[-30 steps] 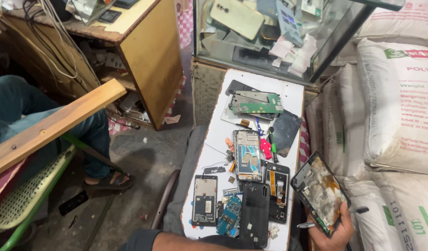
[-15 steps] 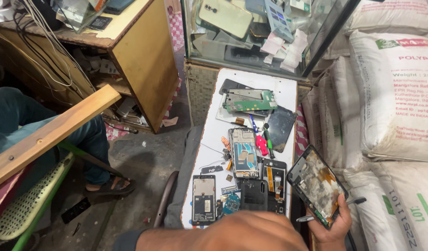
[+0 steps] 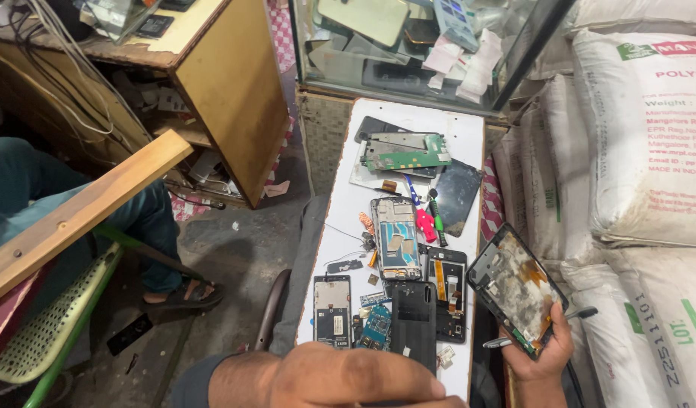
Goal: The person uses a metal prying tool to separate the screen assembly from the frame of a disassembled smartphone. They repeatedly pry along the edges and corners of the device while holding it with the other hand. The work is performed on a cluttered table with other phone parts and tools nearby.
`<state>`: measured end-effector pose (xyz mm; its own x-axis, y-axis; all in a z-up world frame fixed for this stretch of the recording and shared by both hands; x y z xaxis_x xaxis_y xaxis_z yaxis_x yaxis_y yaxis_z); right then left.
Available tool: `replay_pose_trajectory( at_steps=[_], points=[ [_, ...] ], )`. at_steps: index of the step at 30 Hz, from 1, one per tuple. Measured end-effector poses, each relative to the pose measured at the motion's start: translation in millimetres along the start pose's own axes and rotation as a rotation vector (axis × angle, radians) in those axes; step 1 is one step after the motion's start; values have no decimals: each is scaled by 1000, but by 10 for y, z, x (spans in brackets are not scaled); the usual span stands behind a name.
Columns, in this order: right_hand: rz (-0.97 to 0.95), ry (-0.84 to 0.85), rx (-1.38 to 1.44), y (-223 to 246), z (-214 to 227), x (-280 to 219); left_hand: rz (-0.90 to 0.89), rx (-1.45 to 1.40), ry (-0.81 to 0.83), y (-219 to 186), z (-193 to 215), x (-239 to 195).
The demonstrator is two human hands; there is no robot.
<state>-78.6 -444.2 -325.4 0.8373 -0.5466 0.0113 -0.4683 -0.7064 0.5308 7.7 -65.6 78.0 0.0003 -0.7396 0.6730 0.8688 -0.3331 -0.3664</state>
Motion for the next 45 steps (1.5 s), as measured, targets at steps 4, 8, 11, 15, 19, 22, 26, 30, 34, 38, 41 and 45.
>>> replay_pose_trajectory(
  at_steps=[4,8,11,15,19,22,26,30,34,38,41,45],
  points=[
    [1,28,56,-17,-56,9,-233,547,-1,-221,-133,-88],
    [11,-25,-63,29,-95,-82,82,249,-113,281,-183,-167],
    [-27,20,-123,3,-312,-175,343,-57,-104,869,-521,-339],
    [-28,27,-55,-48,-618,-345,681,-892,-226,1415,-1523,-863],
    [-113,-29,-98,-293,-926,-492,676,-1329,-43,1443,-2409,-1096],
    [-210,-93,-294,-510,-1098,-688,575,-1325,-26,1438,-2546,-1226],
    [-343,-58,-365,-894,-1376,-829,738,-1219,-164,1590,-2495,-1491],
    [-345,-78,-430,-976,-1325,-858,785,-1359,-303,1617,-2409,-1612],
    [-352,-78,-600,-980,-969,-757,630,-1514,-379,1557,-2230,-1460],
    [-431,13,-785,-1270,-601,-209,516,-1694,-510,1564,-2146,-1285],
    [-478,50,-842,-1343,-336,129,442,-1752,-554,1594,-2071,-1266],
    [-427,-2,-836,-1028,190,270,339,-1823,-568,1592,-2046,-1347]
  ],
)
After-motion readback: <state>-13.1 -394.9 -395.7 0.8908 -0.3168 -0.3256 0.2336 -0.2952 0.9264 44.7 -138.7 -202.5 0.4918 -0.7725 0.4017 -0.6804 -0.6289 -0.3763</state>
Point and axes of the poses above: each hand's wrist, its own x-axis towards the middle knuckle, its own z-axis out of the back of the hand, y = z × x, the point moved 10 cm from there along x, towards the middle knuckle, and after that the axes turned 11 degrees about y, right-handed, at the moved point
